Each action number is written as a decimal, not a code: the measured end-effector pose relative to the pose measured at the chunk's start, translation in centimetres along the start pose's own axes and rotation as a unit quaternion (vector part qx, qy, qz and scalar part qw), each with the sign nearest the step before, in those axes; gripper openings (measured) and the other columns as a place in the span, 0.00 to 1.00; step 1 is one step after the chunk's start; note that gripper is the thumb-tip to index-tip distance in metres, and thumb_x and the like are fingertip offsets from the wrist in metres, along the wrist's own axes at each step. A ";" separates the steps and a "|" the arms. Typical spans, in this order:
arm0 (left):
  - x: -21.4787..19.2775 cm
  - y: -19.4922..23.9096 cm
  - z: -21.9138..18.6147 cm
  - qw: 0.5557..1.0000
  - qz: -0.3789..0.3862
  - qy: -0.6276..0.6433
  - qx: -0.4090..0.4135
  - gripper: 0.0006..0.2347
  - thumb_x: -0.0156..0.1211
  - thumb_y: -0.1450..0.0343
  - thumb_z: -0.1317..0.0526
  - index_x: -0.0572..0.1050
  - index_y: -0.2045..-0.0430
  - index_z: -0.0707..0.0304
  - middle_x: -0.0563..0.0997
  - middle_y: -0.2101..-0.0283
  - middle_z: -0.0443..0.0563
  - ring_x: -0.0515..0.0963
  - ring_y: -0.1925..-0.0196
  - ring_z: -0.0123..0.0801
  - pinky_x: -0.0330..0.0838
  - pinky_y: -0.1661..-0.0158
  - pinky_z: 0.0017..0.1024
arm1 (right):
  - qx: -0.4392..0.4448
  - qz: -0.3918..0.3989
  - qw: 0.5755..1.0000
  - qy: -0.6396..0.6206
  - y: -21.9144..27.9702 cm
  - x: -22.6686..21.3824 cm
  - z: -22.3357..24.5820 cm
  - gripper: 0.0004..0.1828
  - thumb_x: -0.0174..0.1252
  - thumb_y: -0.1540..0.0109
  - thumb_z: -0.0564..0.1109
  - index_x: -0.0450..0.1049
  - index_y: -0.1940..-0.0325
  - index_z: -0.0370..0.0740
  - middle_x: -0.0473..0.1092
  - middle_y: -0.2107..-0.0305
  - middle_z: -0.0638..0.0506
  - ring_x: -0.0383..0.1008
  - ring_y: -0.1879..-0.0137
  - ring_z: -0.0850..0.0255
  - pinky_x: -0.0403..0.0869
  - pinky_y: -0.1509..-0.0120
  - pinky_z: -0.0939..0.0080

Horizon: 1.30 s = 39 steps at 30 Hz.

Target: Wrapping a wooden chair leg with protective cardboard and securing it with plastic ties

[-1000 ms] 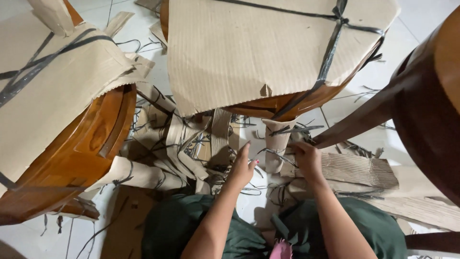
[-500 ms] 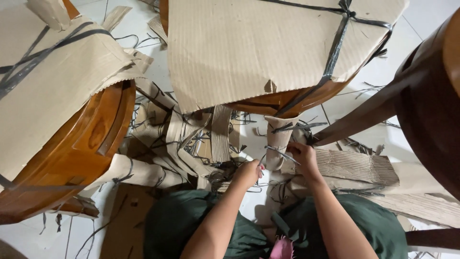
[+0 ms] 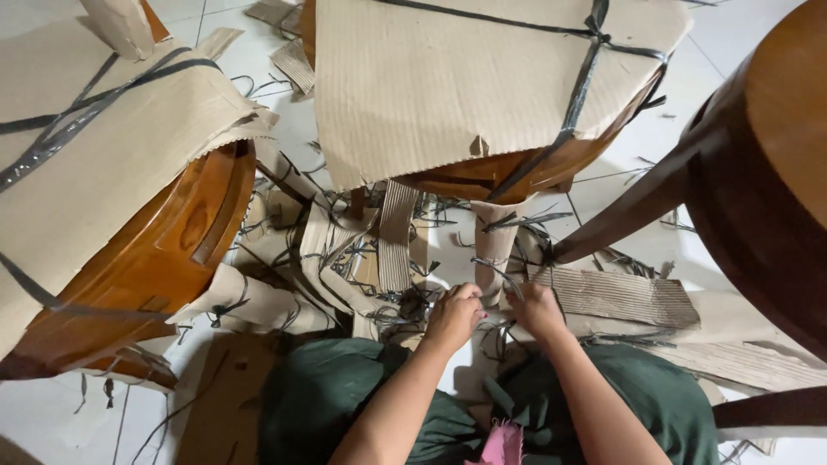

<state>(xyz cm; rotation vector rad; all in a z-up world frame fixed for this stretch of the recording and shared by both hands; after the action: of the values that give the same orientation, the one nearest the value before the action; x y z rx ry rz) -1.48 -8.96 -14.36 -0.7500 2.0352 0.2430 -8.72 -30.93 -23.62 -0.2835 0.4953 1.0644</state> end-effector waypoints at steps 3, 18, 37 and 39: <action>-0.2 -0.3 0.4 0.996 -0.037 0.008 0.077 0.03 0.62 0.29 0.61 0.80 0.71 0.57 0.79 0.50 0.39 0.77 0.44 0.35 0.70 0.45 0.36 | 0.067 0.025 0.982 0.173 1.1 0.5 0.7 0.18 0.64 0.43 0.55 0.81 0.72 0.34 0.76 0.79 0.36 0.80 0.64 0.38 0.71 0.63 0.37; 2.0 -1.4 2.2 0.985 -0.100 0.071 0.123 0.07 0.59 0.33 0.72 0.82 0.67 0.60 0.85 0.53 0.45 0.82 0.47 0.38 0.74 0.48 0.36 | -0.099 -0.031 0.975 0.199 5.3 0.9 7.4 0.07 0.63 0.41 0.55 0.82 0.63 0.56 0.75 0.81 0.42 0.78 0.71 0.39 0.76 0.68 0.37; 5.9 -2.3 4.8 0.993 -0.115 -0.017 -0.009 0.07 0.62 0.28 0.56 0.75 0.59 0.46 0.81 0.65 0.40 0.83 0.58 0.34 0.66 0.43 0.37 | -0.095 -0.061 0.986 0.126 3.8 0.5 10.1 0.10 0.65 0.43 0.41 0.83 0.64 0.59 0.76 0.74 0.48 0.80 0.62 0.44 0.78 0.56 0.45; 6.2 -2.5 4.9 0.990 -0.132 -0.005 -0.054 0.09 0.60 0.28 0.59 0.72 0.58 0.55 0.82 0.70 0.48 0.84 0.63 0.42 0.67 0.44 0.41 | -0.241 -0.101 0.937 0.233 4.1 1.1 10.9 0.05 0.62 0.41 0.40 0.80 0.65 0.50 0.75 0.73 0.44 0.78 0.70 0.44 0.77 0.66 0.48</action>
<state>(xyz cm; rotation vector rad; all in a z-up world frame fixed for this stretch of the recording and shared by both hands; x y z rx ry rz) 1.03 -11.29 -21.90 -1.0733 1.8998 0.2042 -9.23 -23.28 -14.79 -1.0187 0.6071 0.9032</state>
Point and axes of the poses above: each hand's wrist, its own y-axis away from the middle knuckle, its own x-axis out of the palm, z = x × y, the point moved 1 cm from there along -y, towards the middle knuckle
